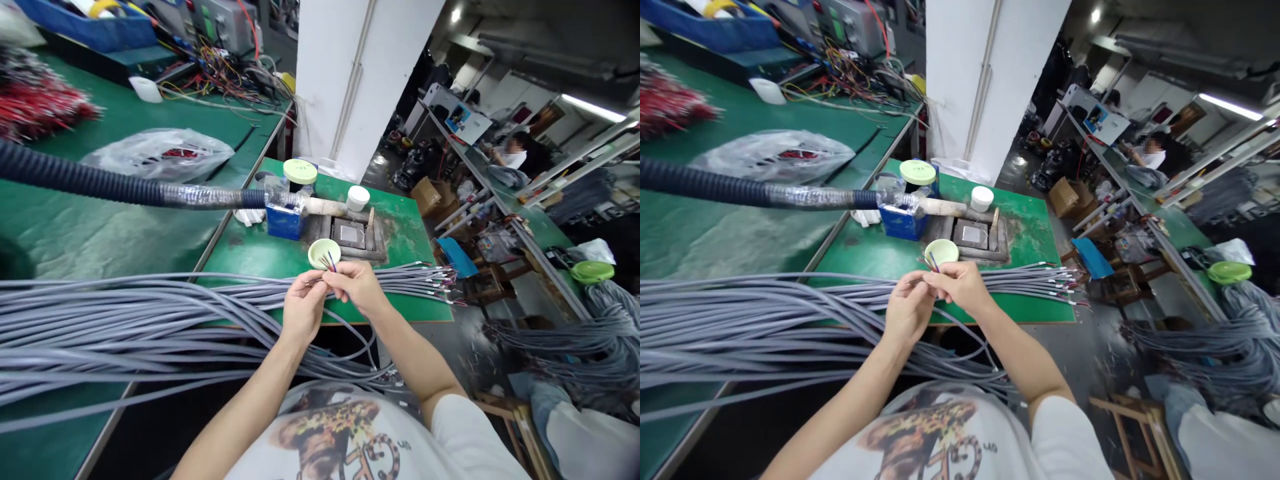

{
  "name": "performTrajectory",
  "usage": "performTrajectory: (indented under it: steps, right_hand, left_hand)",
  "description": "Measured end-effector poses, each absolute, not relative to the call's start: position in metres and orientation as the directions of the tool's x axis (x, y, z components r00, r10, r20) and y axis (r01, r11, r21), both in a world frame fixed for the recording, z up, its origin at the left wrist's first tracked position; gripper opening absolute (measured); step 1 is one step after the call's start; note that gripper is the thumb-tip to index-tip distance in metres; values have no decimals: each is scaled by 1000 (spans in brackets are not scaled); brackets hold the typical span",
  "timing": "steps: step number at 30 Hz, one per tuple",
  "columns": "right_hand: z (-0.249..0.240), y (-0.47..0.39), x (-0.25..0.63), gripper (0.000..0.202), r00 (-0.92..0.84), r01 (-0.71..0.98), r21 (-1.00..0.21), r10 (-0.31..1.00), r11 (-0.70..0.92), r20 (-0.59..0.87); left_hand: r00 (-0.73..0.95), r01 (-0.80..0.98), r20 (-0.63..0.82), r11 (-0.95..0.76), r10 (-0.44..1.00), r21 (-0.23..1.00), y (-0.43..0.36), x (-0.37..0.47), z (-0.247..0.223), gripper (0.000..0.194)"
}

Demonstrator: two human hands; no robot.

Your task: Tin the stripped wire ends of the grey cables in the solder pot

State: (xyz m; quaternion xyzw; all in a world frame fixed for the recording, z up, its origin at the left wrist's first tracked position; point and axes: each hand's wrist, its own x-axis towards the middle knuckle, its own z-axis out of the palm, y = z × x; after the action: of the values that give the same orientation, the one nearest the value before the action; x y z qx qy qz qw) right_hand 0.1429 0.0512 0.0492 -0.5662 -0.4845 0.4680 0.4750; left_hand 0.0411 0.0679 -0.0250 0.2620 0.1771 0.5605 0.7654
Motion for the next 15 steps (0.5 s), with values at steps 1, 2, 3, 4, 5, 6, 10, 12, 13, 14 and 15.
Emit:
performTrajectory:
  steps: [1, 2, 3, 4, 5, 6, 10, 12, 13, 14, 15]
  right_hand:
    - [49, 50, 142, 36, 96, 98, -992, 993, -78, -69]
    - [49, 49, 142, 35, 101, 95, -992, 992, -79, -69]
    - [49, 47, 142, 34, 101, 94, -992, 992, -82, -72]
    - [49, 46, 143, 33, 91, 93, -992, 993, -85, -77]
    - [49, 44, 143, 30, 71, 94, -992, 994, -88, -81]
    - [48, 41, 144, 28, 41, 97, -992, 996, -85, -81]
    - [40, 25, 147, 38, -26, 71, -996, 998, -56, -58]
    - [35, 18, 148, 45, 16, 11, -998, 998, -63, -63]
    - [33, 15, 149, 47, 41, -21, -997, 996, -74, -75]
    - [30, 13, 150, 49, 64, -49, -995, 994, -85, -88]
    - [29, 12, 150, 51, 82, -68, -993, 991, -96, -101]
  left_hand:
    - [304, -770, 25, 230, 952, 595, 66, 42, -23, 20]
    - [291, -770, 24, 219, 956, 599, 66, 43, -21, 19]
    - [272, -768, 18, 205, 962, 607, 66, 43, -19, 18]
    - [250, -763, 8, 192, 968, 617, 67, 42, -18, 17]
    - [225, -758, -4, 177, 974, 628, 68, 41, -18, 17]
    - [186, -752, -10, 149, 982, 642, 71, 39, -18, 16]
    - [-94, -532, 196, -216, 976, 818, 74, 33, -22, 7]
    - [-103, -323, 435, -444, 894, 836, 70, 33, -24, 6]
    - [-81, -291, 510, -510, 856, 810, 68, 34, -26, 7]
    - [-61, -294, 540, -532, 840, 794, 66, 36, -27, 9]
    - [-46, -312, 513, -500, 857, 808, 64, 38, -27, 10]
